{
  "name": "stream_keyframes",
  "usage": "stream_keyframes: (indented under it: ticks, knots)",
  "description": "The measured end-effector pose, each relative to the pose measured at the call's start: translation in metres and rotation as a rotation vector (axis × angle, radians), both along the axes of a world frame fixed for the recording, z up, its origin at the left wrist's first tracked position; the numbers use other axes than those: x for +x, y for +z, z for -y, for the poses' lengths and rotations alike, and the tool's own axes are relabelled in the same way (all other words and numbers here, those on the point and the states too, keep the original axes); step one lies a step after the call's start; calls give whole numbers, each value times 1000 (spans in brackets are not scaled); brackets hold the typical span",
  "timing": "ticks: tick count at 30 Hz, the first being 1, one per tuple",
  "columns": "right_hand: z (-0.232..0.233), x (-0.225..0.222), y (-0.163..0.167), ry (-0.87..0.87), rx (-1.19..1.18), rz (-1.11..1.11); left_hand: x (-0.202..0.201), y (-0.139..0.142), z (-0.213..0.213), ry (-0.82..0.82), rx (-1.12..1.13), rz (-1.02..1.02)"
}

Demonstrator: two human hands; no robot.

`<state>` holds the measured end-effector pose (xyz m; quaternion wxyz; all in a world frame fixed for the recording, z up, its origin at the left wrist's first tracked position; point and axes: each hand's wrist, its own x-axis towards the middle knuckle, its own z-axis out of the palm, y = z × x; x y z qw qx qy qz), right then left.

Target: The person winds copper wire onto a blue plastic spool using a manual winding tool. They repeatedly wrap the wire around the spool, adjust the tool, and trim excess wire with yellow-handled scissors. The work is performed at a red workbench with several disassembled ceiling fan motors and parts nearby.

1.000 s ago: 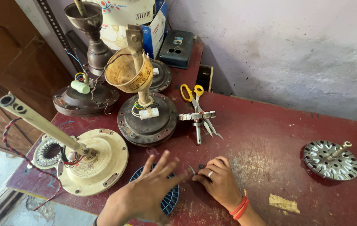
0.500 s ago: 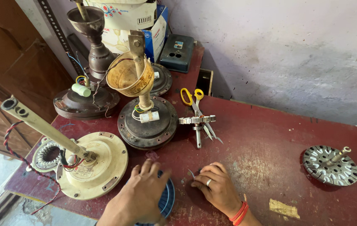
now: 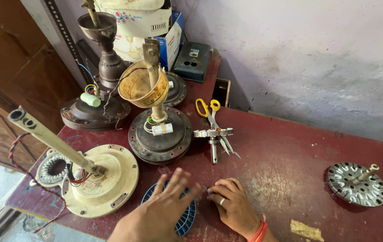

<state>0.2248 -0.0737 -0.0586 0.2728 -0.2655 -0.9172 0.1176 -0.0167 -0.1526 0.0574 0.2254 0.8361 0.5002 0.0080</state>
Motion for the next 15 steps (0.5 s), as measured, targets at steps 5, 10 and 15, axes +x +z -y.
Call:
stream_keyframes:
  ticks: [5, 10, 15]
  knots:
    - [2, -2, -2, 81, 88, -6, -4, -15, -6, 3, -165, -161]
    - [1, -1, 4, 114, -25, 75, -3, -18, -4, -22, 80, -17]
    - [1, -1, 11, 211, -9, 92, 2, -4, -10, -11, -86, -165]
